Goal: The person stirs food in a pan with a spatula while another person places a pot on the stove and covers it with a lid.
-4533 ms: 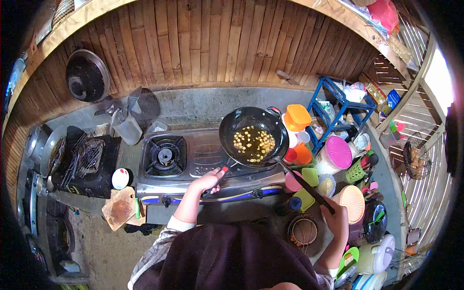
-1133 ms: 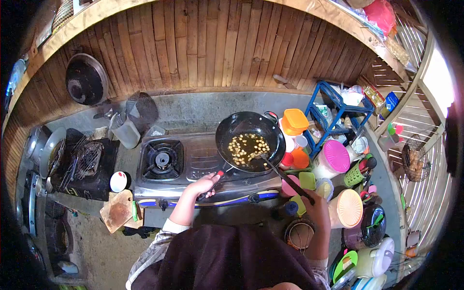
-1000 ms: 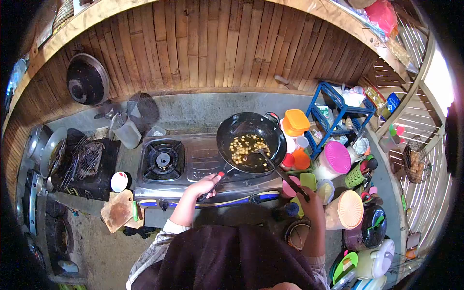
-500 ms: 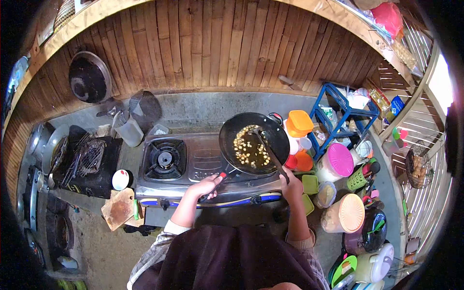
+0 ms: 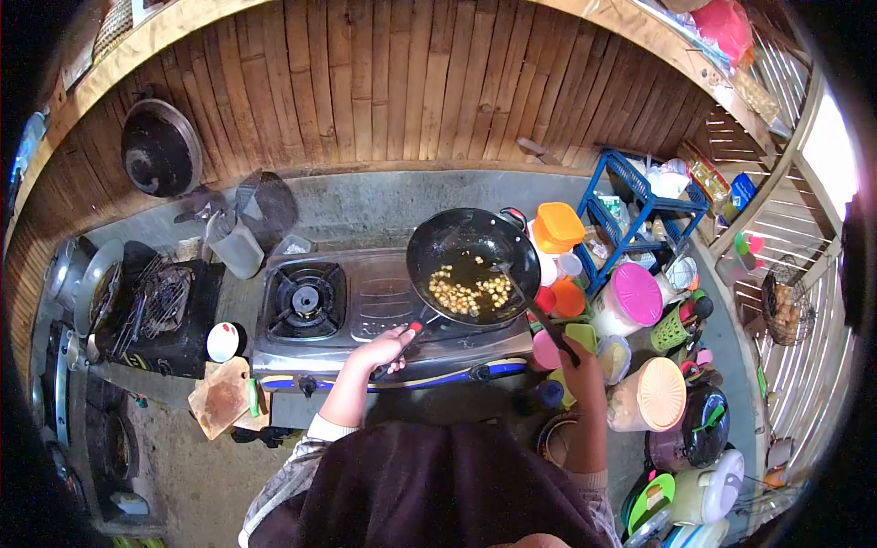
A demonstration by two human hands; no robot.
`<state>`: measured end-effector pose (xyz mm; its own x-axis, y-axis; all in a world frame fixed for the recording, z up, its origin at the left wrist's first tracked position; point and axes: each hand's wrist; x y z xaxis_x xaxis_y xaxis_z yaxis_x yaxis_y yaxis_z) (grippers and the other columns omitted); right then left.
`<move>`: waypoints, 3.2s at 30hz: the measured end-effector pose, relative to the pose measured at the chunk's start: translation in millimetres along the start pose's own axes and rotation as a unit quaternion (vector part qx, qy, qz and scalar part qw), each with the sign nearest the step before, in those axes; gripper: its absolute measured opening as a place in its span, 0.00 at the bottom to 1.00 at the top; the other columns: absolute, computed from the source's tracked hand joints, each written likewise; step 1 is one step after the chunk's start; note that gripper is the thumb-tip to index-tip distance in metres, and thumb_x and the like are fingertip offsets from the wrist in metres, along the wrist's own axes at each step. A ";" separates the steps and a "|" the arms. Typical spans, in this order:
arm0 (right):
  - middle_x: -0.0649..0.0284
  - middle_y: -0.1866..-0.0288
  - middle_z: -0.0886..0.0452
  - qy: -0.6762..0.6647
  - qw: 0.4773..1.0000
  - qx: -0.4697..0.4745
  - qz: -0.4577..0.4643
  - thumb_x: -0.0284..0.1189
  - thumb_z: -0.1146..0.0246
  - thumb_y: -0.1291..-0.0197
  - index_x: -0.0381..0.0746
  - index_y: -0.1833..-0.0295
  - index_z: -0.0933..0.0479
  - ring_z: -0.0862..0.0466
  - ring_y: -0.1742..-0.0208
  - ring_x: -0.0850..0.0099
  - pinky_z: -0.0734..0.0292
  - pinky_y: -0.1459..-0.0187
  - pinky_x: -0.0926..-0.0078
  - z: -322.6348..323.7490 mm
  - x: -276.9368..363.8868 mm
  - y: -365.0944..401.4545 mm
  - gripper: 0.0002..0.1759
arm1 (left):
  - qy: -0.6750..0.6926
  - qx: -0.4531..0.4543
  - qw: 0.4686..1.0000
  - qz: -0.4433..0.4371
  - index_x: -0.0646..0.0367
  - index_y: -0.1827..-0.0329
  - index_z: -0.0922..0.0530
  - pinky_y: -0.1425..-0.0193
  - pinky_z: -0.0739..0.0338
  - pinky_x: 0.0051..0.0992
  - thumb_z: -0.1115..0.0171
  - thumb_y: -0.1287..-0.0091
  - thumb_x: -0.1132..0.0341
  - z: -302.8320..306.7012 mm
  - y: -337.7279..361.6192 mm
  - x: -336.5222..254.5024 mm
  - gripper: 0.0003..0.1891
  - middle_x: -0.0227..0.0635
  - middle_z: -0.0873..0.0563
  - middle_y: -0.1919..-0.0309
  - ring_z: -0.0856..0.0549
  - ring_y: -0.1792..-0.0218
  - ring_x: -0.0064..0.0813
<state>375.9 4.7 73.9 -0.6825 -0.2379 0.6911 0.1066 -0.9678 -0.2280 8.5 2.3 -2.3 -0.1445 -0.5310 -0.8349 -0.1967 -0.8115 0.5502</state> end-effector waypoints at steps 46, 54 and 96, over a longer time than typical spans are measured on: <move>0.50 0.61 0.19 0.037 0.998 0.041 0.002 0.35 0.36 0.47 0.46 0.51 0.22 0.19 0.59 0.52 0.25 0.57 0.61 -15.7 12.2 3.4 0.17 | -0.004 -0.018 1.000 -0.016 0.54 0.47 0.37 0.88 0.36 0.18 0.57 0.28 0.53 -3.5 2.8 -2.2 0.16 0.29 0.28 0.85 0.30 0.89 0.18; 0.48 0.61 0.19 0.010 0.993 0.005 0.117 0.30 0.37 0.46 0.40 0.50 0.25 0.19 0.59 0.53 0.24 0.59 0.66 -61.2 19.4 -28.1 0.17 | -0.014 -0.029 0.999 -0.013 0.54 0.46 0.36 0.88 0.36 0.18 0.58 0.28 0.53 -5.1 6.7 -5.5 0.16 0.31 0.27 0.85 0.29 0.89 0.18; 0.61 0.66 0.19 -0.003 0.996 0.044 -0.073 0.26 0.36 0.48 0.35 0.51 0.23 0.23 0.65 0.77 0.28 0.60 0.77 49.4 27.0 53.8 0.17 | -0.011 -0.013 1.000 -0.010 0.54 0.43 0.37 0.89 0.35 0.18 0.59 0.28 0.54 -1.0 -6.4 5.8 0.17 0.29 0.28 0.84 0.29 0.88 0.18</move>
<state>398.9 -57.9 114.2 -0.6906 -0.0945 0.7170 0.0704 -0.9955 -0.0634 9.9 4.2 -10.7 -0.1614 -0.5091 -0.8454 -0.1737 -0.8286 0.5322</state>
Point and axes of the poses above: each hand's wrist, its own y-axis away from the middle knuckle, its own z-axis out of the back of the hand, x = y × z
